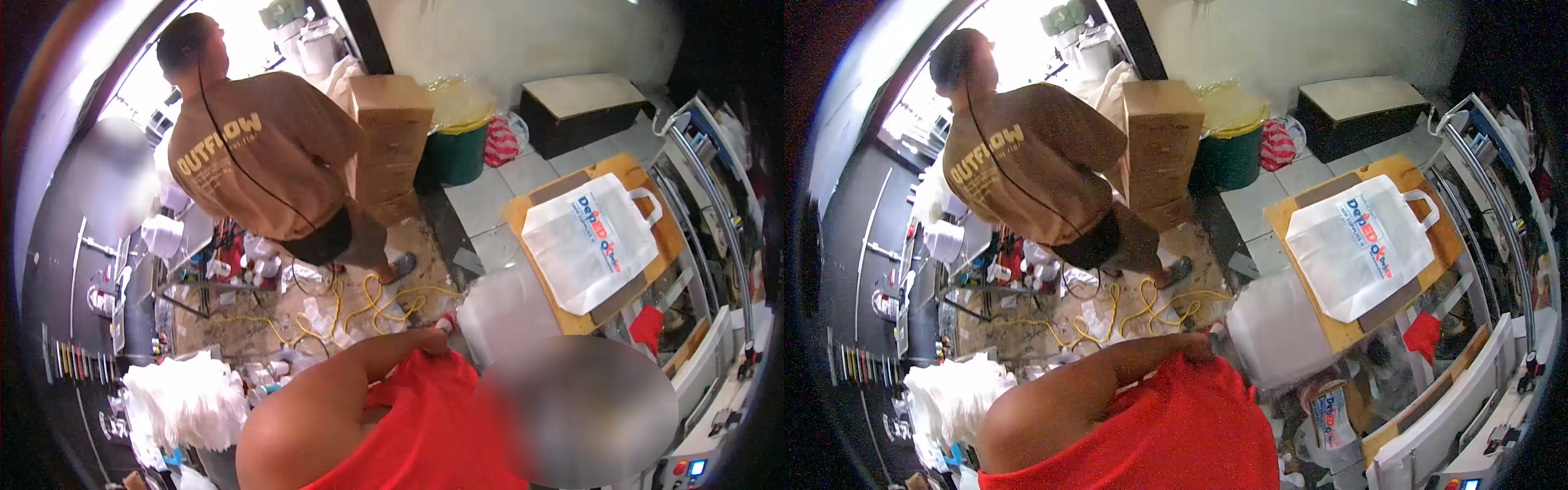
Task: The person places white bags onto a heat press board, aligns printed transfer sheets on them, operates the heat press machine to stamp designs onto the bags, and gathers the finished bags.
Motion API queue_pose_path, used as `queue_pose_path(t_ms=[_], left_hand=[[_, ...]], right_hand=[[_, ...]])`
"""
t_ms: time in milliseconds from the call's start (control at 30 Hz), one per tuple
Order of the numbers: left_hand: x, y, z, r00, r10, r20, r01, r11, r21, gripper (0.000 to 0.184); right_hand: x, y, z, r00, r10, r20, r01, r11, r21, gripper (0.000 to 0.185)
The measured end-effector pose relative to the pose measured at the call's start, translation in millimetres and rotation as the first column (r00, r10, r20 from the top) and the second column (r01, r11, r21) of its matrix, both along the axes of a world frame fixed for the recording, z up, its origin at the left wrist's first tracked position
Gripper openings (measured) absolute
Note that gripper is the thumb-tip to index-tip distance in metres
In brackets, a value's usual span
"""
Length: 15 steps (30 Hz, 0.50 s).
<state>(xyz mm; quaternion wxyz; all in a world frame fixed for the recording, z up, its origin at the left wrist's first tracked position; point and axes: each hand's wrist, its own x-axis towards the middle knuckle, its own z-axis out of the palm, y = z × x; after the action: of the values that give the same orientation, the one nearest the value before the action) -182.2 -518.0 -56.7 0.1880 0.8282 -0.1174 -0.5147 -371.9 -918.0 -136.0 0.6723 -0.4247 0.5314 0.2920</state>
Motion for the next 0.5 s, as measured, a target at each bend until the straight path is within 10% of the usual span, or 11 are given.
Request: queue_pose_path(t_ms=[500], left_hand=[[-66.3, -17.4, -3.7, 0.976, 0.134, 0.171, -0.128, 0.991, -0.045, 0.056]], right_hand=[[-33.2, -63.6, -0.7, 0.992, 0.128, -0.018, -0.128, 0.992, -0.014, 0.054]])
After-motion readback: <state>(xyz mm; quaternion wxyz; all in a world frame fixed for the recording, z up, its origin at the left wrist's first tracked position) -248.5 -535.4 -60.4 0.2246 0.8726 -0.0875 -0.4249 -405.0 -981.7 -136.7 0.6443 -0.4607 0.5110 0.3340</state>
